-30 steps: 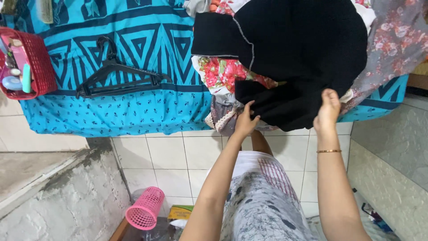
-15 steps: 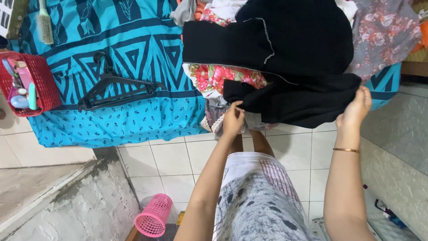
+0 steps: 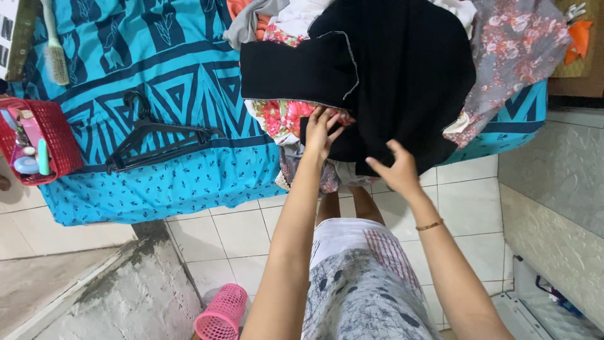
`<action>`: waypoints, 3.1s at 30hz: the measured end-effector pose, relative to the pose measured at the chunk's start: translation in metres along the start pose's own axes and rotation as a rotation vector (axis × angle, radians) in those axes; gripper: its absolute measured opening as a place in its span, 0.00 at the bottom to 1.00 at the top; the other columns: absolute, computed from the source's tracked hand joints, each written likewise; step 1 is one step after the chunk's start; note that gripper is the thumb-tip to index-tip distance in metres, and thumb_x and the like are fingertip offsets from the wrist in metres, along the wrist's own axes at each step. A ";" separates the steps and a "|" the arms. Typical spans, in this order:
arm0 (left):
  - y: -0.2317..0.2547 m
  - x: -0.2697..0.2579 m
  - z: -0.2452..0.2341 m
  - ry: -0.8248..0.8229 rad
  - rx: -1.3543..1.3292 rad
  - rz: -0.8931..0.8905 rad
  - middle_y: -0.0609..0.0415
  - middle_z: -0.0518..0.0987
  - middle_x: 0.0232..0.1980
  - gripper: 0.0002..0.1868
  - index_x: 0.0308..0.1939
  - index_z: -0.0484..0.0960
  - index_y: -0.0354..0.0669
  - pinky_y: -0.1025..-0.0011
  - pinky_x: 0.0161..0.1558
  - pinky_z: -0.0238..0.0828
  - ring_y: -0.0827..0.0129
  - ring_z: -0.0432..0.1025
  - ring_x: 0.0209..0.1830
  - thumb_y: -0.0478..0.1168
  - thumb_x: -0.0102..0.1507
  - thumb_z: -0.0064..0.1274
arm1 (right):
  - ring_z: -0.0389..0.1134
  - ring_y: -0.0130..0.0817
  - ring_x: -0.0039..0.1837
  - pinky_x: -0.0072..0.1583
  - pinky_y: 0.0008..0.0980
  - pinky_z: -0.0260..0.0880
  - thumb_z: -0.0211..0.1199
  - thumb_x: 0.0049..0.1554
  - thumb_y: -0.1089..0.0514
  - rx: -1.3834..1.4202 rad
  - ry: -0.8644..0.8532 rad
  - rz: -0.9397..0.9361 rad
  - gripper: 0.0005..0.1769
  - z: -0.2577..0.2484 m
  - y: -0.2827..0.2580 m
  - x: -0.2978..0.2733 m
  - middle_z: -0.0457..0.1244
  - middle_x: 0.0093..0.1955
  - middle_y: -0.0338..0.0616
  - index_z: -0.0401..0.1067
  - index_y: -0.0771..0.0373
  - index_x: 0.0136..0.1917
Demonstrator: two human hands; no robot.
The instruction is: The person is putting a black shirt onto a hanger and buttoning it up.
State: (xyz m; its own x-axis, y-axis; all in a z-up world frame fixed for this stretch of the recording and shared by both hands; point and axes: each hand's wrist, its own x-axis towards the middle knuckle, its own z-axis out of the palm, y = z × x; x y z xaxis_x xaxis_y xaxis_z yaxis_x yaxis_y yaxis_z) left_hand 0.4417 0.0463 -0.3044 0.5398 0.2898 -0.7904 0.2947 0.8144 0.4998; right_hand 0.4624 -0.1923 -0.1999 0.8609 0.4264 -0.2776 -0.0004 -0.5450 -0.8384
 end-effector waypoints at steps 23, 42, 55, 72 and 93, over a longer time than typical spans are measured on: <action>0.131 -0.075 -0.026 0.082 -0.114 0.376 0.63 0.70 0.33 0.10 0.53 0.74 0.52 0.77 0.30 0.64 0.78 0.65 0.27 0.39 0.67 0.49 | 0.74 0.40 0.55 0.57 0.36 0.72 0.69 0.53 0.59 0.120 -0.088 0.057 0.26 0.006 -0.029 -0.017 0.71 0.54 0.56 0.68 0.70 0.62; 0.075 -0.034 -0.059 -0.029 -0.548 0.136 0.54 0.79 0.63 0.24 0.65 0.76 0.44 0.63 0.67 0.66 0.61 0.72 0.63 0.49 0.68 0.61 | 0.63 0.49 0.66 0.65 0.43 0.67 0.71 0.51 0.60 -0.062 -0.099 0.034 0.37 0.015 -0.037 -0.005 0.57 0.69 0.53 0.62 0.58 0.72; 0.040 -0.136 0.076 -0.060 0.982 0.730 0.39 0.81 0.43 0.17 0.57 0.77 0.36 0.63 0.45 0.76 0.52 0.78 0.39 0.40 0.68 0.57 | 0.64 0.42 0.69 0.68 0.39 0.65 0.59 0.65 0.60 0.208 0.029 -0.026 0.22 -0.001 -0.059 0.011 0.60 0.69 0.50 0.63 0.64 0.72; -0.046 -0.162 0.043 -0.445 1.281 0.565 0.48 0.80 0.43 0.14 0.47 0.80 0.40 0.58 0.46 0.73 0.51 0.77 0.45 0.37 0.58 0.57 | 0.67 0.53 0.62 0.62 0.44 0.69 0.64 0.58 0.65 -0.169 0.005 0.025 0.31 -0.006 -0.059 0.029 0.64 0.62 0.53 0.68 0.56 0.74; 0.013 -0.065 -0.034 -0.001 -0.712 -0.016 0.50 0.78 0.63 0.26 0.64 0.76 0.44 0.54 0.64 0.69 0.55 0.72 0.62 0.51 0.65 0.56 | 0.68 0.45 0.56 0.57 0.39 0.69 0.65 0.57 0.60 0.007 -0.012 -0.002 0.12 -0.010 -0.014 -0.020 0.64 0.57 0.49 0.70 0.68 0.52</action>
State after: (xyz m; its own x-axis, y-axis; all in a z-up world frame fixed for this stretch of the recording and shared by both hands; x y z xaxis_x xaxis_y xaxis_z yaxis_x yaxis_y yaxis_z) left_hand 0.3833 0.0549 -0.2586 0.5409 0.2747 -0.7950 -0.2841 0.9493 0.1348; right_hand 0.4500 -0.2002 -0.1782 0.8548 0.4361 -0.2814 -0.0025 -0.5388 -0.8424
